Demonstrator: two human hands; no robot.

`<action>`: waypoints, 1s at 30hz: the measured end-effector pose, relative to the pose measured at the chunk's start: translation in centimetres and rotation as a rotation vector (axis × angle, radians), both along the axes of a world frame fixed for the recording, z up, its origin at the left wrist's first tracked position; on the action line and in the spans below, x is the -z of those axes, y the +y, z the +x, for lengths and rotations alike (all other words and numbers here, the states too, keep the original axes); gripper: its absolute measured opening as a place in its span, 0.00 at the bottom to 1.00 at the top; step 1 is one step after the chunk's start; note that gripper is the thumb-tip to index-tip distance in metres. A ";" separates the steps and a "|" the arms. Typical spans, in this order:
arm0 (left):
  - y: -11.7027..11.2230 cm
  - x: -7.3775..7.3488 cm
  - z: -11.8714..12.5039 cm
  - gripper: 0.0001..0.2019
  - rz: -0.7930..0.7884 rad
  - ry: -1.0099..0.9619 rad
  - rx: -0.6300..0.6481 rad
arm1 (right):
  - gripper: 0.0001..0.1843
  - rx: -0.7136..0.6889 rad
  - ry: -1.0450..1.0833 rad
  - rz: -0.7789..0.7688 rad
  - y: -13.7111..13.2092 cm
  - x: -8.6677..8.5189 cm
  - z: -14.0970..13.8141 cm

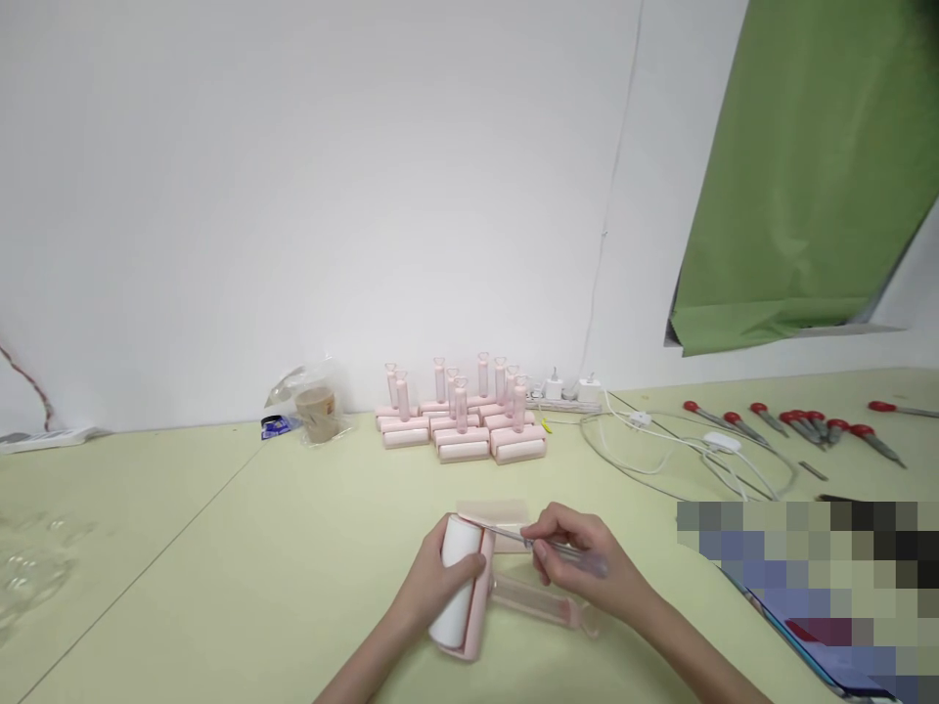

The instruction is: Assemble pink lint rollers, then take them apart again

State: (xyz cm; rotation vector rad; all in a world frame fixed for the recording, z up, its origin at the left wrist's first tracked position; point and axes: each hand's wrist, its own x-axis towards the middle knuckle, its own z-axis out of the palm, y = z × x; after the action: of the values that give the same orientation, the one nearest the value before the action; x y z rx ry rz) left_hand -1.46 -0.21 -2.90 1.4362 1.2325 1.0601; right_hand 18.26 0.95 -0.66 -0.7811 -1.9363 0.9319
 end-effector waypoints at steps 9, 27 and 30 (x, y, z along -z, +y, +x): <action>-0.4 -0.9 -0.2 0.12 0.065 0.084 -0.020 | 0.14 -0.212 -0.199 0.153 -0.7 0.8 -1.2; 0.5 -2.3 -4.3 0.16 0.037 0.282 -0.337 | 0.11 -0.070 -0.257 0.616 -0.6 3.4 -3.5; 0.5 -2.9 -3.4 0.11 0.152 0.548 -0.247 | 0.10 -0.064 -0.019 0.385 -1.0 1.9 -2.9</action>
State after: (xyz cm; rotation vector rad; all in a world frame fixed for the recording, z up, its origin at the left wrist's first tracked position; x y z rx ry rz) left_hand -4.90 0.30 0.04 1.7984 1.7852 0.9655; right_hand 15.37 -0.04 -2.60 -0.5063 -2.0817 0.5612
